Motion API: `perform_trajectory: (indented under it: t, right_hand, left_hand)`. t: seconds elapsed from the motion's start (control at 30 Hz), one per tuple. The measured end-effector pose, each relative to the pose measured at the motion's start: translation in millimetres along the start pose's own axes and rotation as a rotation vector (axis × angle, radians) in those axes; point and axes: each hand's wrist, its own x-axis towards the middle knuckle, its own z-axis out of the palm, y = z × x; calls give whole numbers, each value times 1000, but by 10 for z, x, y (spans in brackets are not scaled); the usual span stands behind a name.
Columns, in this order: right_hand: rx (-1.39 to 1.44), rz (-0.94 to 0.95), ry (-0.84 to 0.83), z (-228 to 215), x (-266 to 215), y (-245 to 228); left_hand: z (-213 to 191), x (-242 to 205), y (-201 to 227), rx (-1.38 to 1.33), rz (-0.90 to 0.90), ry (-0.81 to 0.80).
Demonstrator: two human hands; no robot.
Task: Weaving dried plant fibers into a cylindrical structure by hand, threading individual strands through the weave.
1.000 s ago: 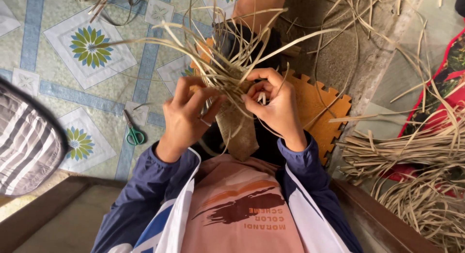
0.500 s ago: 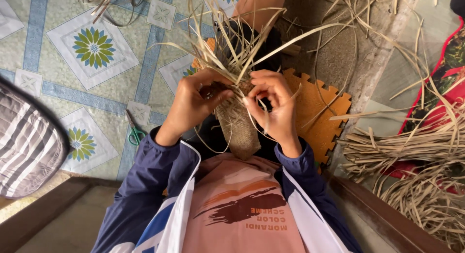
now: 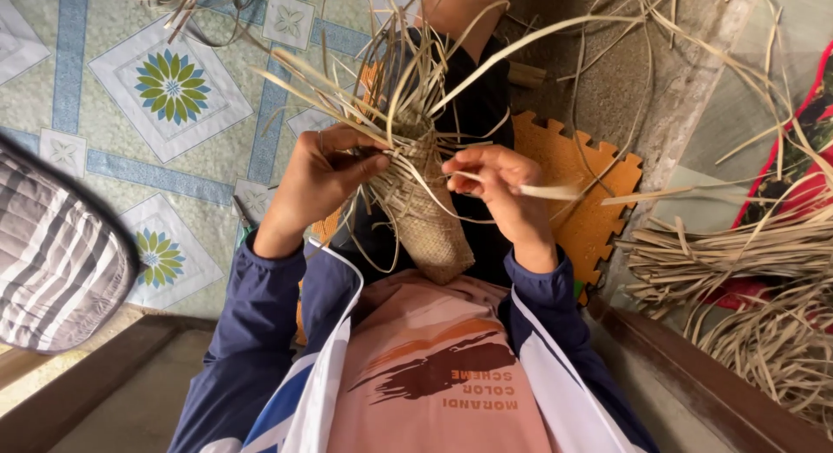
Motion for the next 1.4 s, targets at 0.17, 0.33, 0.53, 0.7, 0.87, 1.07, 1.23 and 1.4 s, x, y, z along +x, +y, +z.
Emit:
perform_trajectory:
  t: [0.17,0.33,0.53,0.7,0.87,1.07,1.23,1.4]
  right_hand:
    - [418,-112,-365,-138,11,50]
    - [153,-285,-37,-137,14,70]
    - [-53,-267,223,-55,105,51]
    - [-364,-343,204,74,122,-235]
    - [-690,-487,44,307,145,-393]
    - [-717,-304,54,501,176,-475]
    - [-604,-269,94,530,161,-385]
    - [-513,-246,115,542,142,-337]
  left_hand:
    - [-107,-14,-55,-54,-43,-25]
    - [-158,11,-61,-94,-98,-34]
    - [-172,-16,-74,-122,-128,-31]
    - [-153,-28,-91,-134,-121,-24]
    - [-91,-4,-55,-165,-120,-45]
    - [-79,139,101,-211,-161,-176]
    - [25,249,287,-163,-156,-287]
    - [83,254,277,-158,-210,-242]
